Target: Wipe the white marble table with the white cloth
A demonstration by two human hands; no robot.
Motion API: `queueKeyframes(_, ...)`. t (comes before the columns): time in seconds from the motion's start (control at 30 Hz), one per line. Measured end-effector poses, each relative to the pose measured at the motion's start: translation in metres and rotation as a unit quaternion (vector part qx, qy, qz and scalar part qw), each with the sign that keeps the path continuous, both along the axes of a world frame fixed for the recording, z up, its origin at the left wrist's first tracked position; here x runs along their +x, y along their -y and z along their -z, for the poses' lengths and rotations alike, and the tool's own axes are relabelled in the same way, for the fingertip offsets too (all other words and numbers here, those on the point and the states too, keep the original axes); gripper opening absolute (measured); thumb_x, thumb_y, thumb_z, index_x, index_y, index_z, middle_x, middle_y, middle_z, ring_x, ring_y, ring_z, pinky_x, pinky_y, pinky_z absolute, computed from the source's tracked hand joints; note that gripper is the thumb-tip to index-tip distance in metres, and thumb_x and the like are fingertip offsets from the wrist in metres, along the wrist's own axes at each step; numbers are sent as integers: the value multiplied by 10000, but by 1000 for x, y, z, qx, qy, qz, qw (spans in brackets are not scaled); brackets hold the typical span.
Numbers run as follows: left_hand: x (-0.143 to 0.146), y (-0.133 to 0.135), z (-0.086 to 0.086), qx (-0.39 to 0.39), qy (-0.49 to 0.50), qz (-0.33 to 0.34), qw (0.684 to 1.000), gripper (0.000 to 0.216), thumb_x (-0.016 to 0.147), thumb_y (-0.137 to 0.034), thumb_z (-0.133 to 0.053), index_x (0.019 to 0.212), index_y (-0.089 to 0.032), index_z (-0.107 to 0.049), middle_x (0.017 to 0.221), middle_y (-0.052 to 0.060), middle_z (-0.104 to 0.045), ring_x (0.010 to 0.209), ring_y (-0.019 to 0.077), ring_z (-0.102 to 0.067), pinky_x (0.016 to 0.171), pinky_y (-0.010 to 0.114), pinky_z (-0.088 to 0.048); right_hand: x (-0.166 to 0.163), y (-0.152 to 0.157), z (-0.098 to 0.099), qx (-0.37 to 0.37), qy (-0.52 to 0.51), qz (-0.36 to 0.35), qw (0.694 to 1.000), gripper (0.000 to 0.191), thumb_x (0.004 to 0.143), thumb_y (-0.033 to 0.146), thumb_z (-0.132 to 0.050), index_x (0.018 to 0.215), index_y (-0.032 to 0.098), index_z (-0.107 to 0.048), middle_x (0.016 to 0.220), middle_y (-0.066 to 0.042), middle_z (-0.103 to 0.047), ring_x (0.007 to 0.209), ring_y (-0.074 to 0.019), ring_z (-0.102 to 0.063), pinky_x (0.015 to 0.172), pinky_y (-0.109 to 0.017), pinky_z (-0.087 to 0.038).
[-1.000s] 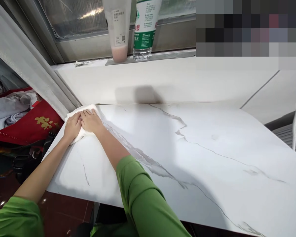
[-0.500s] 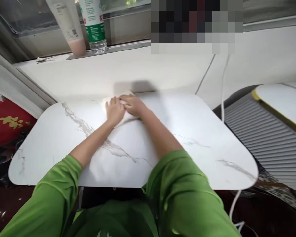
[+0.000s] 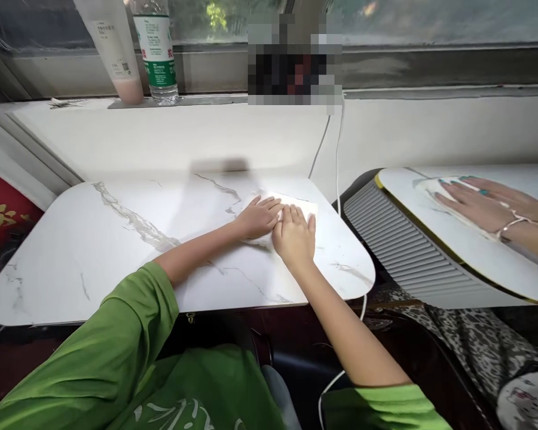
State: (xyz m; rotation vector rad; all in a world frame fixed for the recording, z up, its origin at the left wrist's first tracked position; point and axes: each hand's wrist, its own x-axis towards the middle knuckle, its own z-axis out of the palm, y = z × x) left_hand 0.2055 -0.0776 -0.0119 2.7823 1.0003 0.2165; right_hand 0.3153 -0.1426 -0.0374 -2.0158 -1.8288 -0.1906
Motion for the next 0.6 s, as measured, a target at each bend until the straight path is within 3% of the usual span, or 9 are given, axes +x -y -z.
queueKeyframes(0.1,-54,15,-1,1,1,-36,999,488,1001,-241,-247,1443,-87,-384,1538,115,-366,1437,206,-290,1191,430,-163,-53,9,-7,-28,-6,-28,999,556,919,210,-250,1393,10,-462,1436,-222,-489,1383,-297,-394,1148,-558,-232)
queueKeyframes(0.2,-128,26,-3,3,1,-106,994,485,987,-230,-270,1428,-77,-406,1528,118,-384,1433,202,-301,1193,406,-158,-120,4,-15,-73,-23,-95,993,553,928,203,-277,1417,-9,-423,1483,-207,-433,1412,-300,-344,1161,-549,-198)
queueKeyframes(0.33,-250,52,-10,33,23,-259,965,458,961,-216,-298,1379,-150,-473,1491,91,-448,1408,195,-350,1183,404,-197,-229,-8,-28,-92,-26,-260,961,525,948,183,-296,1434,7,-392,1506,-181,-410,1426,-285,-314,1172,-537,-167)
queueKeyframes(0.47,-362,112,-19,78,44,-411,907,445,942,-262,-299,1316,-189,-528,1459,107,-486,1384,253,-395,1168,469,-217,-341,9,-41,-41,0,-413,910,506,968,236,-311,1403,-1,-415,1489,-167,-443,1403,-272,-350,1169,-510,-198)
queueKeyframes(0.53,-397,151,-21,103,47,-475,873,462,954,-323,-265,1324,-215,-520,1442,93,-507,1370,236,-417,1160,439,-252,-380,31,-45,-33,8,-448,894,482,970,273,-326,1393,79,-453,1481,-101,-473,1400,-218,-362,1183,-454,-199)
queueKeyframes(0.6,-410,190,-20,129,36,-524,841,490,957,-367,-251,1324,-196,-527,1427,122,-516,1354,252,-435,1142,437,-296,-400,54,-48,-14,26,-493,870,465,978,305,-303,1392,168,-465,1496,-35,-460,1402,-168,-363,1194,-398,-188)
